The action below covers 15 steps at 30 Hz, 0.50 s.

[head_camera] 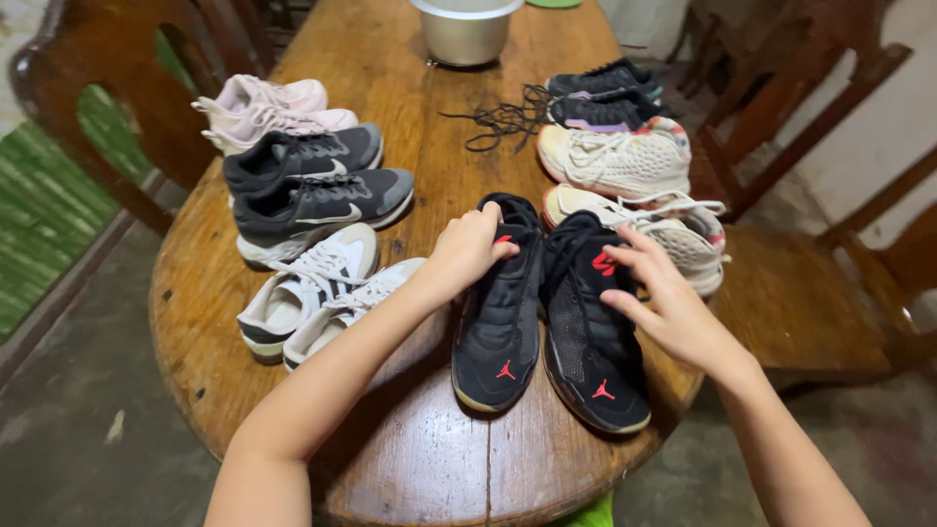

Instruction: The person removes laces from a pair of black sneakers and then re-laces them by threading the laces through the eyelets and tying a knot. They then move to a pair of white sneakers and begin untying and re-lacing those as well.

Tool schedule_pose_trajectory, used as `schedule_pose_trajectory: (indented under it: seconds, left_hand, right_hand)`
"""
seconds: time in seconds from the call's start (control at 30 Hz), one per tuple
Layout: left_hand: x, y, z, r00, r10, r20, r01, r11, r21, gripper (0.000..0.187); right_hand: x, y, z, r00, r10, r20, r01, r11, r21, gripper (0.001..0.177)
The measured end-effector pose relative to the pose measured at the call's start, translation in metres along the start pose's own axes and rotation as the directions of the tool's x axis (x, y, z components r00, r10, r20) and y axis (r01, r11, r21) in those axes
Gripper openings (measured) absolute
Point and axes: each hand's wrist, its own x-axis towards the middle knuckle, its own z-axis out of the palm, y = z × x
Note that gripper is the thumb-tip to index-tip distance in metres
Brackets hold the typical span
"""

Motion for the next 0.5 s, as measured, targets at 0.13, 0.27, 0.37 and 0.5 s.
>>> schedule_pose_trajectory:
  seconds: [0.13,0.27,0.37,0.5]
  left_hand:
    - [-0.005,-0.022,-0.024,0.996,0.085,0.002,-0.084,0.983,-0.164,0.075]
    - [-0.028,-0.066,-0.07,0.982,0.135,-0.131,-0.144,0.988,-0.06,0.062]
    - [-0.057,-0.095,-0.106,0.981,-0.191,-0.02,0.182,0.959,-0.218,0.05]
    - [-0.084,-0.12,-0.132,0.962,-0.264,-0.064,0.235,0.928,-0.289,0.041]
  right_hand:
    - [0.013,-0.003,0.008,0.993,-0.114,0.009,0.114,0.983,-0.147,0.053]
    - [0.016,-0.007,0.011,0.991,-0.134,0.009,0.134,0.979,-0.152,0.052]
    - [0.014,-0.011,0.009,0.982,-0.181,0.055,0.188,0.954,-0.232,0.053]
    - [0.012,-0.021,0.007,0.968,-0.224,0.116,0.244,0.948,-0.204,0.05]
